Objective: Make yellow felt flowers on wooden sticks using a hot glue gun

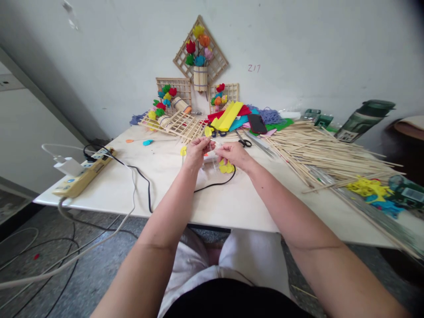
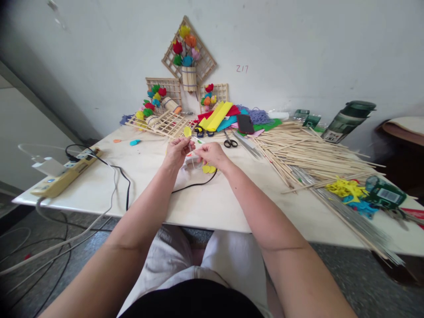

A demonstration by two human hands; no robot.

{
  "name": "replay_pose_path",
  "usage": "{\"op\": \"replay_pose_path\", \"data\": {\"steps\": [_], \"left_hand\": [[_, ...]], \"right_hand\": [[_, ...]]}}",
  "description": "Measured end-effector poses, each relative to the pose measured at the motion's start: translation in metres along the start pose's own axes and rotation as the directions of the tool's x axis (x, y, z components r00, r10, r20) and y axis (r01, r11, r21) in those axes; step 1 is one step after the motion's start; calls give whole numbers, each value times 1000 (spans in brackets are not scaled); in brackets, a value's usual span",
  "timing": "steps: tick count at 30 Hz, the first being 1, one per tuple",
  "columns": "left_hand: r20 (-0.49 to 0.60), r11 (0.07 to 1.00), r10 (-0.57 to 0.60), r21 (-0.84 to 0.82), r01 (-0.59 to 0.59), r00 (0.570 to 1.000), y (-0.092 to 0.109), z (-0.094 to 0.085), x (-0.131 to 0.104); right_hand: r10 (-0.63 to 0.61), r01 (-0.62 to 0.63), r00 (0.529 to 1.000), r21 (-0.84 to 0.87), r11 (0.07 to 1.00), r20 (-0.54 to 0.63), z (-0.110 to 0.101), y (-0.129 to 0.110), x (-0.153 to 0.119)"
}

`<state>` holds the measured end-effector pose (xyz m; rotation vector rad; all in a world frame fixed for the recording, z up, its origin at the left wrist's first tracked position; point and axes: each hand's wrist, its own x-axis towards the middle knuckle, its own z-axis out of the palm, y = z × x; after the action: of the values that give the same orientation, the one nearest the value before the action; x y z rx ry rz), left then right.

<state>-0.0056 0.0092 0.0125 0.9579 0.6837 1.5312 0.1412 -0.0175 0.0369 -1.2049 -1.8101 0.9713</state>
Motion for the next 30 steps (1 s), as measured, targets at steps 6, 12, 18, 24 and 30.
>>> {"op": "replay_pose_path", "data": {"steps": [6, 12, 18, 24, 30], "left_hand": [[-43, 999, 28, -34, -29, 999, 1, -6, 4], [-39, 999, 31, -15, -32, 999, -1, -9, 6], [-29, 999, 40, 13, -40, 999, -2, -9, 6], [-27, 999, 30, 18, -30, 999, -3, -8, 6], [-30, 999, 21, 30, -20, 999, -3, -6, 5]], "right_hand": [[57, -118, 983, -362, 925, -177, -34, 21, 10], [25, -11, 1000, -728, 685, 8, -29, 15, 5], [111, 67, 985, -887, 458, 132, -13, 4, 0], [165, 135, 961, -898, 420, 222, -4, -2, -4], [226, 103, 948, -885, 454, 226, -4, -2, -3]]}}
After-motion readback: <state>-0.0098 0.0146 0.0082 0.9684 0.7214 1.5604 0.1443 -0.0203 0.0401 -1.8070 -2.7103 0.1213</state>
